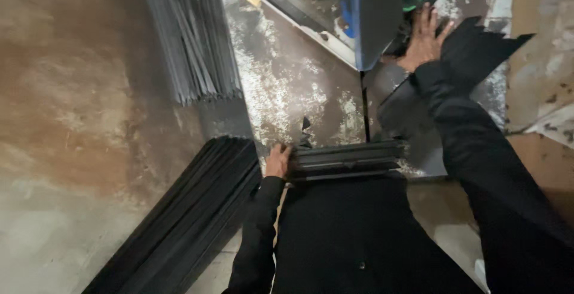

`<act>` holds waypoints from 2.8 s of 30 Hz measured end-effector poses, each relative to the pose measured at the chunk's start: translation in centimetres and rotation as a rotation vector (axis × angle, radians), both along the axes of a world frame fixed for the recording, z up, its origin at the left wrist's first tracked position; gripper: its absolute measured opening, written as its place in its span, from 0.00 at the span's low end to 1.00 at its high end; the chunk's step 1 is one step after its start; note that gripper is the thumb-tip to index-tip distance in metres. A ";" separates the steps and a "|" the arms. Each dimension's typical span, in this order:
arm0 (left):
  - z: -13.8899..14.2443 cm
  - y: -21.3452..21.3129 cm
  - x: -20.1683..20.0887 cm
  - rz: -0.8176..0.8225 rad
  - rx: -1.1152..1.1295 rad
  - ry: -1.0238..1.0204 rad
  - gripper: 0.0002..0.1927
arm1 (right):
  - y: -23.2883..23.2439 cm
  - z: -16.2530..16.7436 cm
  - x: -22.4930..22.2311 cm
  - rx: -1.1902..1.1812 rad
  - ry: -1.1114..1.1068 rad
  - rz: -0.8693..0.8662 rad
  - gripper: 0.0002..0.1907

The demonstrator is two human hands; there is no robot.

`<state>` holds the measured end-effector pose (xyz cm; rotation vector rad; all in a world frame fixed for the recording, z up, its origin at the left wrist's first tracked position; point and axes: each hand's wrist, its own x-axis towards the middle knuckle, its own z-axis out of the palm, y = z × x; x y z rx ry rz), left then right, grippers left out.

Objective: The person picks up dark moulding strips from a pile on the workbench, positions each strip against the fence of a double mitre saw, and cuts mitred ends, placing the cut pieces into a growing stack beside the saw. They occasionally reposition strips and clear small offcut pieces from the cutting area.

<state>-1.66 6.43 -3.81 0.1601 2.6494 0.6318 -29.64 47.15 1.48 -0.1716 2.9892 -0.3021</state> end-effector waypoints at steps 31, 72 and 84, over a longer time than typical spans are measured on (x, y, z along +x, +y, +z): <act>1.9 18.4 -6.0 0.699 0.769 0.041 0.11 | -0.8 3.4 9.7 -0.217 0.104 -0.161 0.35; 3.2 -2.5 1.2 0.748 0.225 -0.088 0.14 | 0.2 -0.3 -11.9 0.057 -0.155 -0.181 0.82; 1.3 -1.0 -2.3 -0.018 -0.040 -0.017 0.18 | 0.4 0.0 -6.3 -0.066 -0.006 0.106 0.79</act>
